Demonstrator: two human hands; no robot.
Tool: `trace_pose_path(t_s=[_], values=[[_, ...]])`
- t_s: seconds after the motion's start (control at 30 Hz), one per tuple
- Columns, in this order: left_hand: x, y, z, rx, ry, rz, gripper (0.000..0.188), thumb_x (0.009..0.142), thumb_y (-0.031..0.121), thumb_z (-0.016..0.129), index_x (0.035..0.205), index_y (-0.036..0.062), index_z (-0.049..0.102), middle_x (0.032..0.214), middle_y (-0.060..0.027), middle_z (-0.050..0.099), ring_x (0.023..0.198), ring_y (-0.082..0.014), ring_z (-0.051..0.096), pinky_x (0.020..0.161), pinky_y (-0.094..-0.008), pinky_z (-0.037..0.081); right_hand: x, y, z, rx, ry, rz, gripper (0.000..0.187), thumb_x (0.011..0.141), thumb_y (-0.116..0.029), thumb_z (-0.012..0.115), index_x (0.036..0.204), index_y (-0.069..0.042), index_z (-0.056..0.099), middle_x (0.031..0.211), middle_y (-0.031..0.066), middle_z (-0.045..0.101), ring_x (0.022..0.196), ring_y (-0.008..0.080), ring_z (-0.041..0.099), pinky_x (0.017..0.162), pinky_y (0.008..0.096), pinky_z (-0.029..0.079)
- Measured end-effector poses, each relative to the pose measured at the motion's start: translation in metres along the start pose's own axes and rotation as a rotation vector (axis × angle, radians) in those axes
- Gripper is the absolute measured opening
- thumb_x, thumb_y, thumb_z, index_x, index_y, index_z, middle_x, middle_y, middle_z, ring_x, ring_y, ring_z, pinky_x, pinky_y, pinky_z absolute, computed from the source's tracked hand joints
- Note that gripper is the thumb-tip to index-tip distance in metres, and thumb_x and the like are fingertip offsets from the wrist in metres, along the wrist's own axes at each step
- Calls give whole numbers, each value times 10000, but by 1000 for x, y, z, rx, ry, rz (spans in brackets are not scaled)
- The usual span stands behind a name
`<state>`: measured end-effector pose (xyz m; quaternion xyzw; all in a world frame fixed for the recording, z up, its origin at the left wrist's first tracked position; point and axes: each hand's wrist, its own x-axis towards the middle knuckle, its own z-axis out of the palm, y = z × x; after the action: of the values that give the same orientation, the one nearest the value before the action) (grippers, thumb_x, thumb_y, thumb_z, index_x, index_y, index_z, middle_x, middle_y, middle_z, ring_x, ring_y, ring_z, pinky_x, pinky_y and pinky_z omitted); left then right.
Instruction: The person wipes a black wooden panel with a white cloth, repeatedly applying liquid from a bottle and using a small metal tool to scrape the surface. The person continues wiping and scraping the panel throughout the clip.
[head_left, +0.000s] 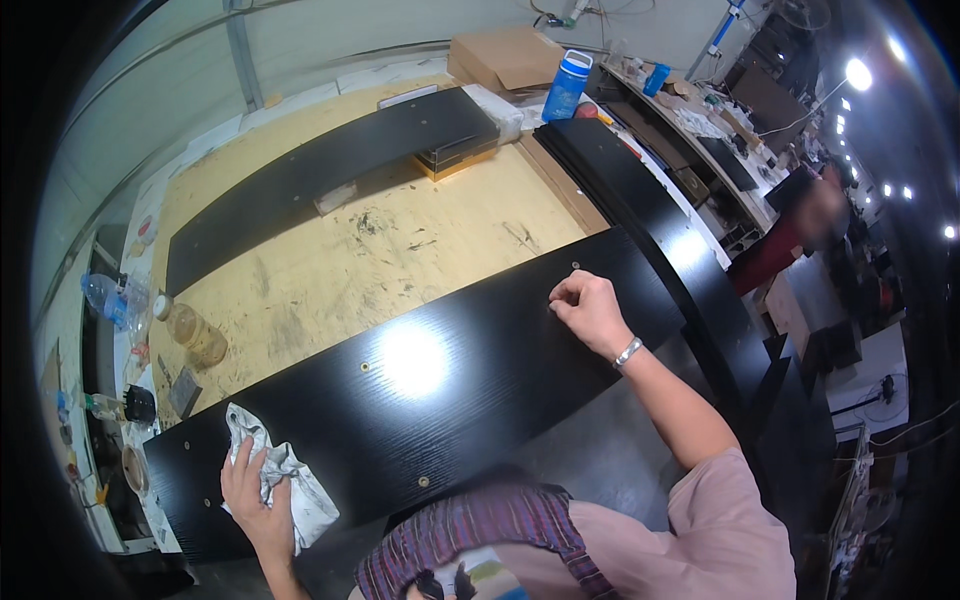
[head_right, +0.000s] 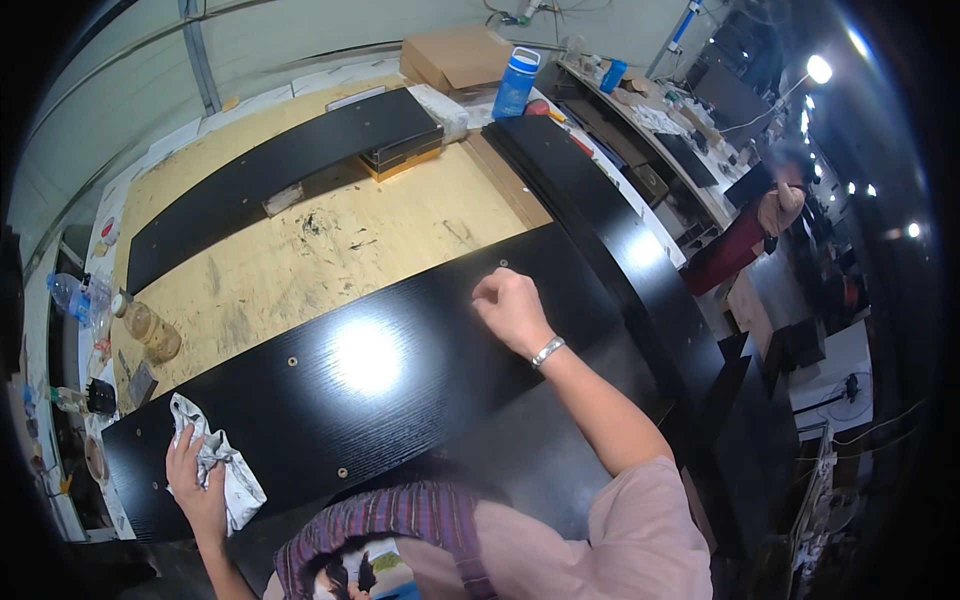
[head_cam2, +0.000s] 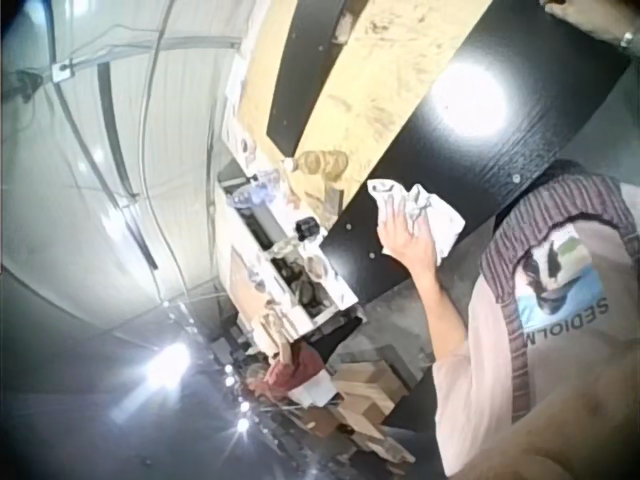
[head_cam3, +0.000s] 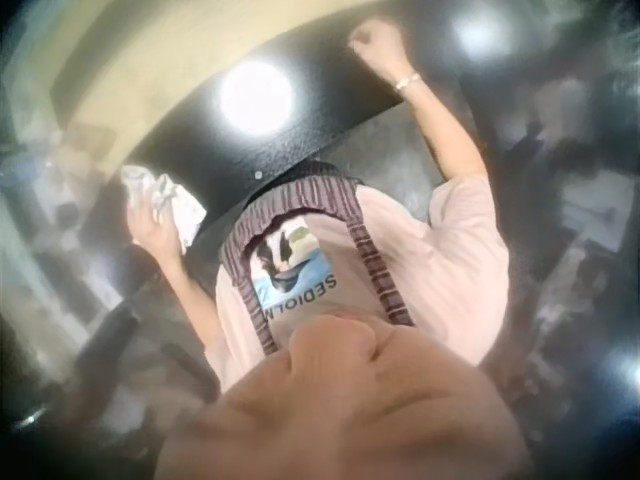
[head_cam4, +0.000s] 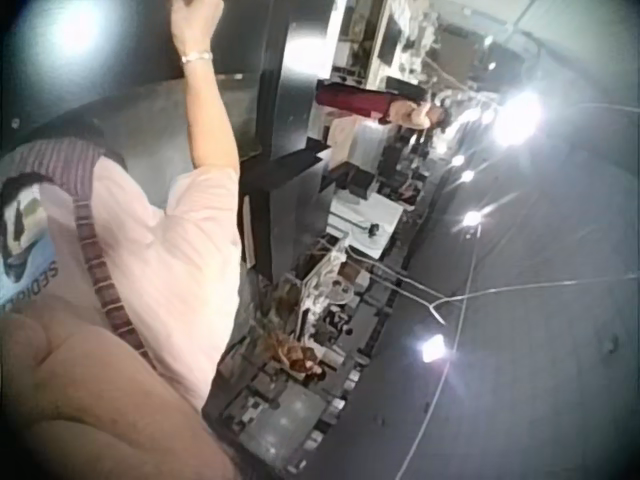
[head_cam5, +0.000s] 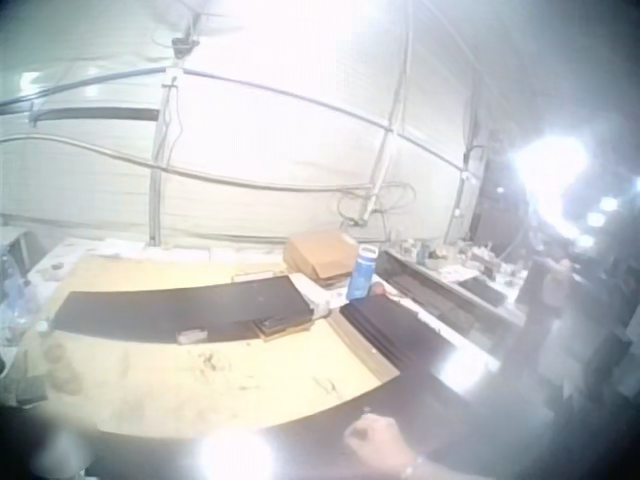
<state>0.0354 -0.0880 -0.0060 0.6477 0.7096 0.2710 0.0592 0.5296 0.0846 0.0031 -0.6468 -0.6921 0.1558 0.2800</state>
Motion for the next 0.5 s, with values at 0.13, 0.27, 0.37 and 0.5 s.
trace_pose_path(t_s=[0.13,0.27,0.37,0.5], values=[[-2,-7,-3,10,-3,5,449,746,79,711,1191,36,675,1404,-104,615,1365,-404,456,1172,-493,304,-8,-22,-5,16,-81,67,133,763,-33,739,889,6,758,870,154,688,791,290,692,748,373,560],[1,-2,-3,-1,-24,-12,434,763,52,680,1196,27,662,1424,-114,600,1383,-396,449,1198,-491,282,-3,-5,-5,39,-80,40,168,757,-29,747,919,12,756,866,138,679,785,271,683,742,360,557],[0,-2,-5,4,-39,-27,432,770,37,666,1201,22,657,1435,-120,591,1394,-391,446,1208,-487,276,-4,-8,-8,26,-121,50,187,752,-16,761,935,19,748,874,116,664,784,232,674,733,335,555],[-2,-3,-5,0,-35,-35,439,773,35,665,1212,19,655,1436,-127,588,1396,-383,447,1198,-475,292,-4,-10,-11,66,-143,17,202,741,10,786,934,34,732,879,84,638,780,173,660,716,294,551]])
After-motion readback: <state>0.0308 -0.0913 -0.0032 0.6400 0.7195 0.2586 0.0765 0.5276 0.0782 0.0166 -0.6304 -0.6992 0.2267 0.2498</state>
